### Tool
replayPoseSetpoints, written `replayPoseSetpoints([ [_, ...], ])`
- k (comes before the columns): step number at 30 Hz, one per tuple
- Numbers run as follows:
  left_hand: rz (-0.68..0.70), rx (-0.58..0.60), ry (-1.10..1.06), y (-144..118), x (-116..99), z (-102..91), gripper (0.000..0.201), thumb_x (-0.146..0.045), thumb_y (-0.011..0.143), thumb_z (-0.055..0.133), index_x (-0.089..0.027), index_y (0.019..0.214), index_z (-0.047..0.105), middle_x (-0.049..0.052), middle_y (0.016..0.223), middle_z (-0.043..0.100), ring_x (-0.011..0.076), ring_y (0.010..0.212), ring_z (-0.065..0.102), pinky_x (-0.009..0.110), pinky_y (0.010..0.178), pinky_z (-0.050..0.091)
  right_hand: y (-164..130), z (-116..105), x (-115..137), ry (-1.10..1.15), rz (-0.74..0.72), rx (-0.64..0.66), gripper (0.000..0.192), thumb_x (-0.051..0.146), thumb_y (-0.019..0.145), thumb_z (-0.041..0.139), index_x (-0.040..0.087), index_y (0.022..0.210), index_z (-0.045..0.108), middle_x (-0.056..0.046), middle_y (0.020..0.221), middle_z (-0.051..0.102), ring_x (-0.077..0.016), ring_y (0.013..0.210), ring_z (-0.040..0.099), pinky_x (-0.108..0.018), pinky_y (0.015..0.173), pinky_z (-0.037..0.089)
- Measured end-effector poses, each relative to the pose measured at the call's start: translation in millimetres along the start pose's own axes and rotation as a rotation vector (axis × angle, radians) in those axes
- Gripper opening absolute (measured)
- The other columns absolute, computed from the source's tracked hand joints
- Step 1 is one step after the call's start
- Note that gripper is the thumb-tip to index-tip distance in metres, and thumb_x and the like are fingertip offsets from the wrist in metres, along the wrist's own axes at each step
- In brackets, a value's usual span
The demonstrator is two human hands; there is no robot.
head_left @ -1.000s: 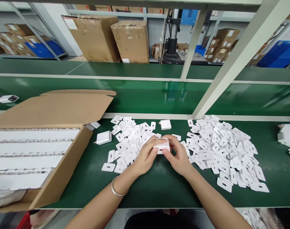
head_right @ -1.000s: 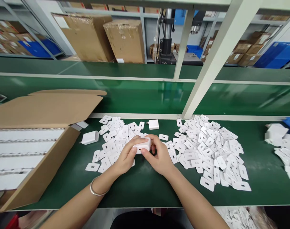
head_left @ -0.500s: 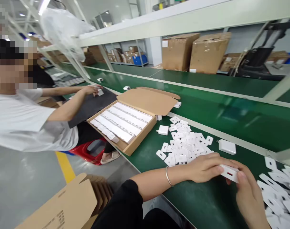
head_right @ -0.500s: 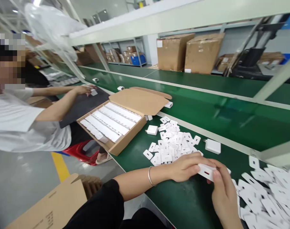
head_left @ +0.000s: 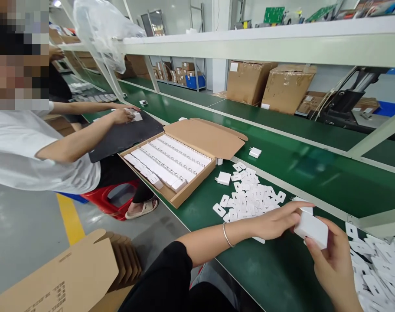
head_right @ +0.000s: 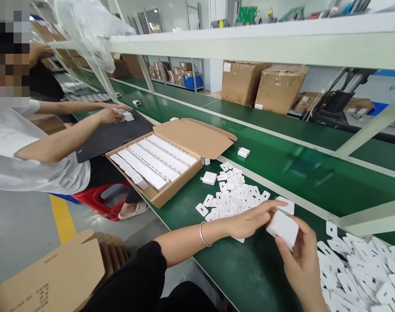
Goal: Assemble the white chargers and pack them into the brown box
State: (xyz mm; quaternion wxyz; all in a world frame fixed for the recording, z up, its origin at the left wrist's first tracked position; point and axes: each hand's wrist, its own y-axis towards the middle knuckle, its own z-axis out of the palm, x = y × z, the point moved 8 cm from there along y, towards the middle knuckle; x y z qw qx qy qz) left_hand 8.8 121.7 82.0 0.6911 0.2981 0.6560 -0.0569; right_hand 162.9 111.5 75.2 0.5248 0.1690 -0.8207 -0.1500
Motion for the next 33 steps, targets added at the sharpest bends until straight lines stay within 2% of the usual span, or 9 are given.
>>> replayPoseSetpoints([
  [2,-0.050,-0.010,-0.109,1,-13,-3.6,0.058,-0.050,0.111,0.033,-0.022,0.161,0.038,0.014,0.122,0.062,0.0232,0.103,0.063,0.040,0.094,0.052,3,1,12,0.027,-0.044,0.044,0.054,0.047,0.090,0.076,0.028,0.137,0.056,-0.009,0.130,0.058,-0.0293,0.114,0.066,-0.041,0.089,0.062],
  [5,-0.028,0.044,-0.139,-7,-38,-9.2,0.053,-0.045,0.106,0.053,-0.023,0.154,0.047,0.011,0.118,0.062,0.0211,0.098,0.062,0.037,0.087,0.053,6,6,31,-0.003,-0.117,0.141,0.056,0.046,0.092,0.075,0.032,0.142,0.055,-0.008,0.133,0.055,-0.0285,0.118,0.064,-0.042,0.094,0.060],
  [11,-0.108,-0.056,-0.104,-67,-55,-40.5,0.058,-0.044,0.094,0.073,-0.024,0.144,0.053,0.012,0.123,0.062,0.0180,0.093,0.063,0.032,0.079,0.053,-7,46,80,-0.146,-0.245,0.368,0.051,0.043,0.099,0.067,0.038,0.148,0.054,-0.009,0.127,0.056,-0.0241,0.099,0.063,-0.040,0.083,0.061],
  [13,-0.162,-0.170,-0.092,-97,-56,-56.1,0.050,-0.043,0.093,0.073,-0.023,0.136,0.057,0.011,0.124,0.061,0.0174,0.093,0.063,0.030,0.078,0.054,-14,62,91,-0.138,-0.257,0.419,0.055,0.042,0.100,0.065,0.039,0.153,0.049,-0.010,0.126,0.056,-0.0229,0.093,0.063,-0.040,0.081,0.061],
  [16,-0.201,-0.434,0.080,-150,-68,-91.4,0.042,-0.040,0.094,0.070,-0.022,0.130,0.057,0.011,0.124,0.060,0.0177,0.094,0.063,0.029,0.075,0.055,-21,77,93,-0.110,-0.250,0.434,0.058,0.041,0.102,0.062,0.039,0.156,0.044,-0.010,0.122,0.058,-0.0233,0.091,0.063,-0.042,0.082,0.061],
  [20,-0.235,-0.775,0.439,-222,-106,-143.8,0.037,-0.039,0.094,0.065,-0.022,0.124,0.052,0.011,0.124,0.062,0.0210,0.102,0.064,0.031,0.082,0.058,-22,79,69,-0.052,-0.226,0.351,0.044,0.037,0.103,0.058,0.033,0.147,0.052,-0.007,0.111,0.062,-0.0199,0.083,0.062,-0.037,0.077,0.058],
  [24,-0.346,-0.980,0.826,-271,-148,-184.1,0.038,-0.041,0.094,0.060,-0.022,0.125,0.048,0.009,0.124,0.062,0.0200,0.099,0.066,0.031,0.081,0.057,-24,69,38,-0.054,-0.112,0.204,0.026,0.038,0.104,0.055,0.025,0.123,0.065,0.003,0.072,0.050,-0.0160,0.059,0.049,-0.029,0.056,0.046],
  [28,-0.438,-0.934,1.041,-278,-165,-205.2,0.045,-0.047,0.095,0.056,-0.020,0.129,0.045,0.011,0.130,0.061,0.0211,0.098,0.069,0.033,0.081,0.058,-29,60,23,-0.083,0.014,0.115,0.022,0.039,0.102,0.054,0.023,0.108,0.068,0.008,0.059,0.032,-0.0136,0.048,0.035,-0.028,0.049,0.034],
  [33,-0.674,-0.648,1.295,-256,-143,-211.7,0.047,-0.044,0.096,0.050,-0.020,0.136,0.051,0.011,0.119,0.071,0.0270,0.097,0.071,0.036,0.080,0.055,-31,57,21,-0.043,0.082,0.109,0.024,0.044,0.100,0.057,0.023,0.105,0.068,0.008,0.058,0.034,-0.0137,0.048,0.036,-0.028,0.050,0.034],
])
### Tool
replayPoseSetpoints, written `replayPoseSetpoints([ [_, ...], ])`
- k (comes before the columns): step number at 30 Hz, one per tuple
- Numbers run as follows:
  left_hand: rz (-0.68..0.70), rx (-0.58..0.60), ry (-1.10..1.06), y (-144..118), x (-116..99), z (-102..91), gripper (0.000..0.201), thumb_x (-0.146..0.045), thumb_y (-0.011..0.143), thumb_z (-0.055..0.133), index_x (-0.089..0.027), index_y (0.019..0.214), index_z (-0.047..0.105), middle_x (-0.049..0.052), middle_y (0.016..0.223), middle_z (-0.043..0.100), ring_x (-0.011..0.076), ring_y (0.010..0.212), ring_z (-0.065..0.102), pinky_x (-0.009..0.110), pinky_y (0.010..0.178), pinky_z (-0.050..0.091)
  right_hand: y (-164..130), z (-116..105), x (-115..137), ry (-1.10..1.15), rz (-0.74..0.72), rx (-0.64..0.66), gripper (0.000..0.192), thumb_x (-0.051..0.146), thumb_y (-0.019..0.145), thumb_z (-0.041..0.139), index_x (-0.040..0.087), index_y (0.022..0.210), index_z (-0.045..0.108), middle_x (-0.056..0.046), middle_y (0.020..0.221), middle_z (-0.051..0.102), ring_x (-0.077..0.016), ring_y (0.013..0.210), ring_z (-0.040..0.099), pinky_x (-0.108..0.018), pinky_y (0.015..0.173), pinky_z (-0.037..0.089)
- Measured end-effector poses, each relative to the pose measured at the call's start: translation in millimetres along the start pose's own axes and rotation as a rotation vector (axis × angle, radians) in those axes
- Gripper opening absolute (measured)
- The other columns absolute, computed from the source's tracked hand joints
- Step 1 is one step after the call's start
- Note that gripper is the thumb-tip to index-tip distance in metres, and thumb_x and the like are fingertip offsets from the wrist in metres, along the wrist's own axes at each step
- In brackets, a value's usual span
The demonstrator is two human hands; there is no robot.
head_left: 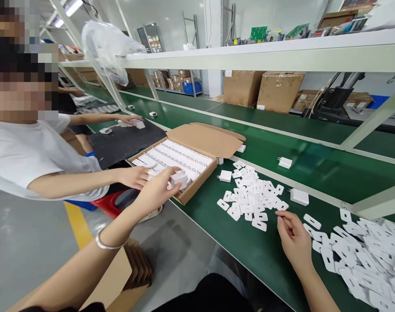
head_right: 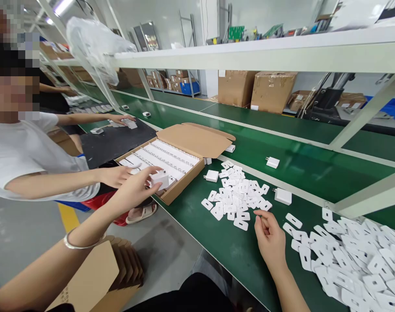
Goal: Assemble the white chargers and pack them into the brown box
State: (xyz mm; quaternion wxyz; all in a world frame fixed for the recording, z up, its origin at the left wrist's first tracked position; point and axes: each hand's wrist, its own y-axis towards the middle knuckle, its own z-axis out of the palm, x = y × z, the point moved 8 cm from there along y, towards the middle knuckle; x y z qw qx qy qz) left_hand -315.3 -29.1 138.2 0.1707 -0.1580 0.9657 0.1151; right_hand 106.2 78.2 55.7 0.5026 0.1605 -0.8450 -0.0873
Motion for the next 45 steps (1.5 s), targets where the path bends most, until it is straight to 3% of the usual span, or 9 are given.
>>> replayPoseSetpoints([
  [4,0.027,0.105,0.170,11,0,17.5,0.043,-0.040,0.097,0.047,-0.019,0.132,0.060,0.011,0.121,0.073,0.0277,0.095,0.073,0.035,0.078,0.052,1,3,0,0.022,-0.011,0.035,0.027,0.046,0.102,0.054,0.023,0.106,0.068,0.007,0.057,0.037,-0.0136,0.047,0.036,-0.028,0.048,0.032],
  [11,0.124,0.213,0.157,26,5,23.8,0.043,-0.038,0.094,0.049,-0.016,0.125,0.067,0.011,0.110,0.074,0.0261,0.087,0.070,0.035,0.083,0.053,2,10,-5,0.023,-0.045,0.077,0.027,0.046,0.101,0.054,0.023,0.102,0.069,0.007,0.057,0.034,-0.0135,0.047,0.036,-0.027,0.047,0.032],
  [18,0.162,0.346,-0.010,27,12,31.1,0.052,-0.046,0.094,0.053,-0.017,0.134,0.068,0.009,0.103,0.070,0.0239,0.083,0.067,0.034,0.080,0.052,-1,23,-1,0.001,-0.101,0.181,0.024,0.043,0.102,0.053,0.025,0.104,0.069,0.006,0.061,0.037,-0.0147,0.050,0.038,-0.029,0.051,0.035],
  [22,0.207,0.460,-0.110,21,15,25.1,0.056,-0.049,0.094,0.053,-0.020,0.141,0.063,0.008,0.103,0.070,0.0230,0.089,0.070,0.032,0.082,0.053,-3,37,22,-0.012,-0.153,0.214,0.022,0.039,0.103,0.051,0.025,0.104,0.068,0.005,0.063,0.043,-0.0157,0.053,0.044,-0.030,0.053,0.039],
  [26,0.209,0.528,-0.117,24,23,27.2,0.055,-0.054,0.093,0.057,-0.018,0.135,0.060,0.008,0.104,0.071,0.0225,0.088,0.071,0.031,0.081,0.053,-1,100,73,-0.002,-0.199,0.387,0.026,0.035,0.101,0.052,0.023,0.120,0.065,-0.002,0.081,0.061,-0.0191,0.071,0.060,-0.032,0.066,0.049],
  [29,0.280,0.526,0.011,35,24,31.4,0.063,-0.059,0.088,0.065,-0.019,0.136,0.053,0.009,0.112,0.071,0.0247,0.092,0.071,0.031,0.080,0.051,1,184,100,-0.047,-0.115,0.632,0.084,0.049,0.089,0.073,0.019,0.159,0.038,-0.009,0.108,0.069,-0.0254,0.087,0.067,-0.036,0.072,0.054],
  [31,0.388,0.479,0.147,43,20,31.5,0.068,-0.063,0.086,0.069,-0.020,0.135,0.052,0.012,0.120,0.069,0.0289,0.101,0.071,0.032,0.081,0.050,3,234,111,-0.117,-0.104,0.698,0.125,0.060,0.076,0.085,0.012,0.168,0.017,-0.020,0.132,0.065,-0.0357,0.111,0.067,-0.045,0.085,0.056],
  [34,0.524,0.489,0.374,47,15,37.6,0.062,-0.062,0.086,0.075,-0.019,0.126,0.054,0.014,0.115,0.071,0.0339,0.101,0.072,0.034,0.079,0.048,1,282,119,-0.226,-0.163,0.700,0.142,0.065,0.069,0.089,0.004,0.169,0.008,-0.030,0.151,0.052,-0.0441,0.133,0.056,-0.055,0.108,0.047],
  [45,0.679,0.467,0.643,65,-8,61.6,0.067,-0.058,0.085,0.081,-0.017,0.127,0.047,0.015,0.114,0.073,0.0341,0.091,0.075,0.036,0.076,0.048,-9,289,117,-0.282,-0.242,0.602,0.125,0.065,0.085,0.074,0.002,0.168,0.006,-0.025,0.135,0.064,-0.0398,0.123,0.060,-0.053,0.106,0.047],
])
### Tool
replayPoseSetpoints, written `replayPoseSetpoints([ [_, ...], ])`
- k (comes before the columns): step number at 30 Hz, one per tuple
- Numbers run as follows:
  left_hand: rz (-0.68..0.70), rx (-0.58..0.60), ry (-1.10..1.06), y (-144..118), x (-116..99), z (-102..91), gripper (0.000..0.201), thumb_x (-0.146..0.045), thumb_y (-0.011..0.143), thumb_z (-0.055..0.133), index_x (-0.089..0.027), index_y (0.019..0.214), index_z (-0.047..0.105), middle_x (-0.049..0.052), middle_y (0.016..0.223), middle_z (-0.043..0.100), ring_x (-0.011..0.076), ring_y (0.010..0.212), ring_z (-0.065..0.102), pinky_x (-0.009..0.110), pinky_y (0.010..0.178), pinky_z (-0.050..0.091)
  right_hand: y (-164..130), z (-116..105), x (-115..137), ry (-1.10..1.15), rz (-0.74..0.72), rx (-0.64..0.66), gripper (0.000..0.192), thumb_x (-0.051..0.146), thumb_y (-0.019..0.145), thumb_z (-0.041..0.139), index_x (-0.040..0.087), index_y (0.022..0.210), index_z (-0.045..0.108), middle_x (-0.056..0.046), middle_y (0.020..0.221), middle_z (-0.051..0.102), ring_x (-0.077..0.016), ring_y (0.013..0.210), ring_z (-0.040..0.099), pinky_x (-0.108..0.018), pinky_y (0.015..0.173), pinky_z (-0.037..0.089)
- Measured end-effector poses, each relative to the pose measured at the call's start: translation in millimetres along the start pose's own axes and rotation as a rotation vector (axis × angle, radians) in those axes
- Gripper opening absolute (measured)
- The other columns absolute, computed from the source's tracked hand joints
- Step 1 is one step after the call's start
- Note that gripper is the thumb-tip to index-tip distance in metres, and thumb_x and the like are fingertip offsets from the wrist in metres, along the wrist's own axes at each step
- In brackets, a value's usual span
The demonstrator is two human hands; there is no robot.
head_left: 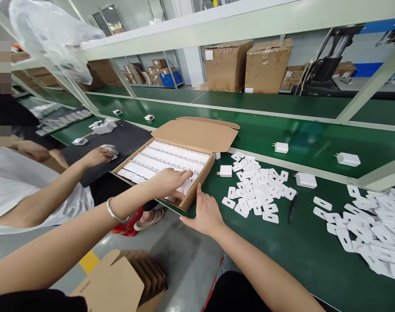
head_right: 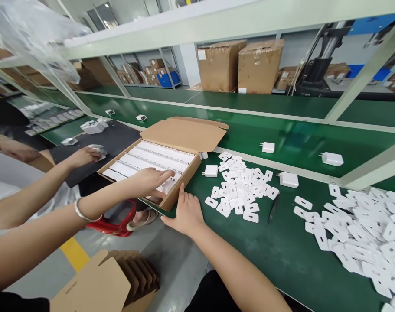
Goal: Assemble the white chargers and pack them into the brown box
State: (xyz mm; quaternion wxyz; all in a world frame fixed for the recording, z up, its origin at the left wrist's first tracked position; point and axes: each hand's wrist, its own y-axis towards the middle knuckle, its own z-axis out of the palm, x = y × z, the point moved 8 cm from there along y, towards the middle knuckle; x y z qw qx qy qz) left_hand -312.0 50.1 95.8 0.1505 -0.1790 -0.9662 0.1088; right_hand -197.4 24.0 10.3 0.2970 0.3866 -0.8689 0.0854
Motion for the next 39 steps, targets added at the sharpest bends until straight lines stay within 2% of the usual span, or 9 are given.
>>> replayPoseSetpoints([
  [4,0.043,-0.010,0.090,8,-8,-1.3,0.063,-0.043,0.081,0.085,-0.015,0.124,0.048,0.014,0.108,0.072,0.0351,0.090,0.075,0.036,0.069,0.049,0,4,0,-0.032,-0.020,-0.033,0.120,0.060,0.088,0.071,-0.002,0.167,0.006,-0.026,0.133,0.065,-0.0375,0.117,0.062,-0.051,0.103,0.049],
  [10,-0.050,-0.086,0.137,7,-8,14.8,0.038,-0.019,0.078,0.072,-0.012,0.109,0.053,0.012,0.091,0.067,0.0329,0.080,0.072,0.036,0.063,0.048,-2,6,-1,-0.013,-0.018,-0.038,0.115,0.057,0.089,0.070,0.000,0.168,0.009,-0.024,0.130,0.066,-0.0368,0.114,0.061,-0.051,0.102,0.050],
  [14,-0.132,-0.166,0.117,1,-6,24.8,0.030,-0.023,0.082,0.071,-0.013,0.105,0.055,0.013,0.092,0.065,0.0339,0.086,0.071,0.038,0.068,0.052,-2,6,0,0.000,-0.020,-0.038,0.114,0.056,0.089,0.070,0.002,0.169,0.009,-0.024,0.133,0.064,-0.0370,0.114,0.061,-0.052,0.102,0.049],
  [18,-0.219,-0.178,0.088,-3,-4,26.0,0.034,-0.027,0.085,0.070,-0.010,0.112,0.056,0.017,0.101,0.067,0.0352,0.093,0.071,0.040,0.071,0.055,-1,6,0,-0.005,-0.020,-0.037,0.114,0.054,0.088,0.071,-0.001,0.167,0.011,-0.025,0.132,0.064,-0.0377,0.115,0.061,-0.053,0.101,0.050],
  [23,-0.149,-0.209,-0.015,-8,-6,17.0,0.047,-0.015,0.082,0.068,-0.012,0.126,0.053,0.018,0.120,0.065,0.0337,0.106,0.069,0.040,0.082,0.058,-3,-1,-6,0.067,-0.016,-0.135,0.108,0.047,0.087,0.073,0.006,0.167,0.013,-0.020,0.126,0.065,-0.0343,0.110,0.063,-0.050,0.096,0.054],
  [26,-0.174,-0.327,-0.106,-30,-7,10.8,0.043,-0.018,0.090,0.062,-0.014,0.132,0.053,0.016,0.119,0.064,0.0326,0.105,0.068,0.041,0.085,0.058,-5,-13,0,0.023,-0.109,-0.247,0.087,0.043,0.089,0.071,0.015,0.162,0.034,-0.018,0.130,0.061,-0.0333,0.107,0.061,-0.046,0.087,0.055],
  [29,-0.254,-0.528,-0.150,-62,-23,12.5,0.032,-0.024,0.102,0.049,-0.015,0.133,0.055,0.017,0.122,0.065,0.0332,0.111,0.067,0.045,0.094,0.055,-7,-25,23,-0.131,-0.341,-0.315,0.061,0.040,0.092,0.069,0.017,0.146,0.054,-0.020,0.146,0.055,-0.0369,0.122,0.052,-0.050,0.099,0.049],
  [34,-0.346,-0.695,-0.168,-82,-71,39.8,0.065,-0.047,0.107,0.048,-0.011,0.159,0.033,0.024,0.147,0.060,0.0383,0.133,0.059,0.049,0.105,0.049,5,-37,29,-0.243,-0.390,-0.294,0.053,0.042,0.092,0.075,0.017,0.137,0.062,-0.022,0.152,0.053,-0.0386,0.131,0.047,-0.051,0.100,0.045],
  [39,-0.386,-0.790,-0.133,-74,-79,47.2,0.070,-0.043,0.107,0.051,-0.012,0.165,0.027,0.022,0.149,0.061,0.0376,0.139,0.057,0.046,0.111,0.041,11,-36,22,-0.239,-0.437,-0.278,0.048,0.051,0.100,0.066,0.020,0.136,0.065,-0.016,0.152,0.058,-0.0340,0.124,0.052,-0.048,0.096,0.044],
])
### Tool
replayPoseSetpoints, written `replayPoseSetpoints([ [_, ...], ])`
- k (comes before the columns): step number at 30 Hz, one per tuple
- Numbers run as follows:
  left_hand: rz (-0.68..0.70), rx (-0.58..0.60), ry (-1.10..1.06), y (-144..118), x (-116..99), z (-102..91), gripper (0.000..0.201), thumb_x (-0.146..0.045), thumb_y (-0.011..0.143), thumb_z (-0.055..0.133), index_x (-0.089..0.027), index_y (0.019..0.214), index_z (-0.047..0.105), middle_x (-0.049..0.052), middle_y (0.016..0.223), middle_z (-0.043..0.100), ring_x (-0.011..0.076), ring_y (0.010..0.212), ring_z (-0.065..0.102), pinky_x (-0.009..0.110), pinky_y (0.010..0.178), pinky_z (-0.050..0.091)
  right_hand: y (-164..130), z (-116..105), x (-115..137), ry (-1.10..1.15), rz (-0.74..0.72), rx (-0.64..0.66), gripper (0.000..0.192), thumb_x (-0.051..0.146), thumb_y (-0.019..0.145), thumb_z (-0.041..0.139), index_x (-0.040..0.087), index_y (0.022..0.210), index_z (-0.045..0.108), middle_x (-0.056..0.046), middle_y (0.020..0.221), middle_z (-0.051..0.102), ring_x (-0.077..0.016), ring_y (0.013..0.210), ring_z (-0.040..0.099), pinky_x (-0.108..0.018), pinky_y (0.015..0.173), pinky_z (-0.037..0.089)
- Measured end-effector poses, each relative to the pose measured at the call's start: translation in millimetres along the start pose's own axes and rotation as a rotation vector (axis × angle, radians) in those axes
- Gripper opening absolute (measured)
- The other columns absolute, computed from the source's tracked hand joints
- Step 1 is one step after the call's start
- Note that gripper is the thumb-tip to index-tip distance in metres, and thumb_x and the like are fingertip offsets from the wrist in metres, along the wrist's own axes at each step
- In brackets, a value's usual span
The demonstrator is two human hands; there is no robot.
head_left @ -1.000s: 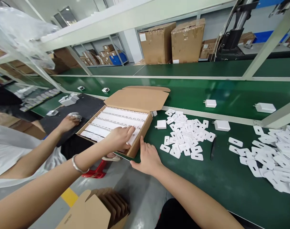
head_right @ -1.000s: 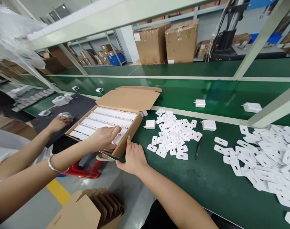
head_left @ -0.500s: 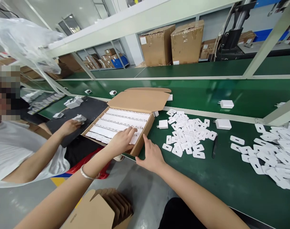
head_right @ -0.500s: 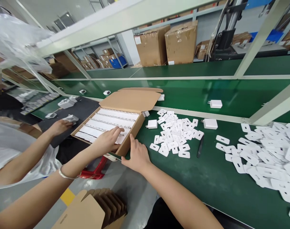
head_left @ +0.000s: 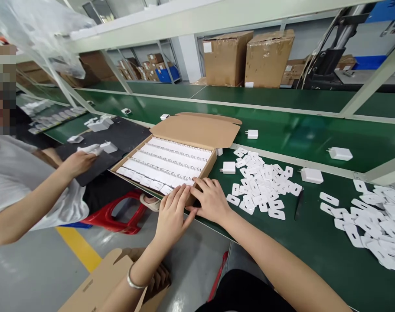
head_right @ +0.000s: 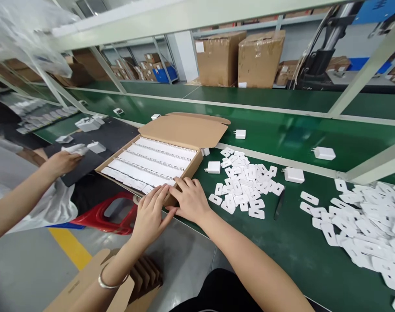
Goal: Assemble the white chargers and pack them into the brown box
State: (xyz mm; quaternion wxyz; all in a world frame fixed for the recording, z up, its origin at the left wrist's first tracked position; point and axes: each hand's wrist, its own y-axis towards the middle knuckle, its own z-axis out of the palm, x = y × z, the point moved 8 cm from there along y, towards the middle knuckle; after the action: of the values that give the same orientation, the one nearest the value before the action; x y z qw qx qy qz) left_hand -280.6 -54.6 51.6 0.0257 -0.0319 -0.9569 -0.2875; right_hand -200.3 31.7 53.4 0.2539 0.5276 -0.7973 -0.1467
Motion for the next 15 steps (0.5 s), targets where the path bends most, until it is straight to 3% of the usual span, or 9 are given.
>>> replayPoseSetpoints([
  [4,0.023,-0.047,0.005,1,-2,6.0,0.075,-0.042,0.107,0.051,-0.007,0.167,0.022,0.024,0.141,0.066,0.0366,0.131,0.063,0.046,0.111,0.041,0,8,-4,-0.014,-0.027,0.015,0.050,0.057,0.103,0.058,0.021,0.138,0.064,-0.015,0.149,0.059,-0.0319,0.113,0.054,-0.048,0.093,0.043],
  [9,-0.003,-0.052,-0.038,-4,-2,8.1,0.072,-0.043,0.107,0.051,-0.005,0.164,0.027,0.024,0.141,0.065,0.0362,0.132,0.061,0.046,0.112,0.041,-1,19,-10,-0.002,-0.054,0.054,0.053,0.060,0.100,0.062,0.022,0.137,0.064,-0.017,0.148,0.056,-0.0323,0.113,0.055,-0.047,0.094,0.046],
  [13,-0.039,0.131,-0.232,6,35,2.5,0.042,-0.028,0.112,0.034,-0.017,0.150,0.046,0.014,0.138,0.069,0.0278,0.128,0.063,0.042,0.107,0.043,-6,13,-17,0.154,-0.002,-0.013,0.054,0.048,0.098,0.063,0.021,0.145,0.055,-0.018,0.149,0.050,-0.0326,0.122,0.056,-0.048,0.103,0.048],
  [15,0.016,0.227,-0.281,20,53,-3.4,0.031,-0.028,0.111,0.038,-0.021,0.133,0.058,0.010,0.125,0.072,0.0261,0.118,0.065,0.040,0.099,0.046,-8,7,-25,0.256,0.073,-0.073,0.051,0.037,0.096,0.059,0.018,0.143,0.052,-0.019,0.138,0.055,-0.0318,0.118,0.058,-0.047,0.101,0.050],
])
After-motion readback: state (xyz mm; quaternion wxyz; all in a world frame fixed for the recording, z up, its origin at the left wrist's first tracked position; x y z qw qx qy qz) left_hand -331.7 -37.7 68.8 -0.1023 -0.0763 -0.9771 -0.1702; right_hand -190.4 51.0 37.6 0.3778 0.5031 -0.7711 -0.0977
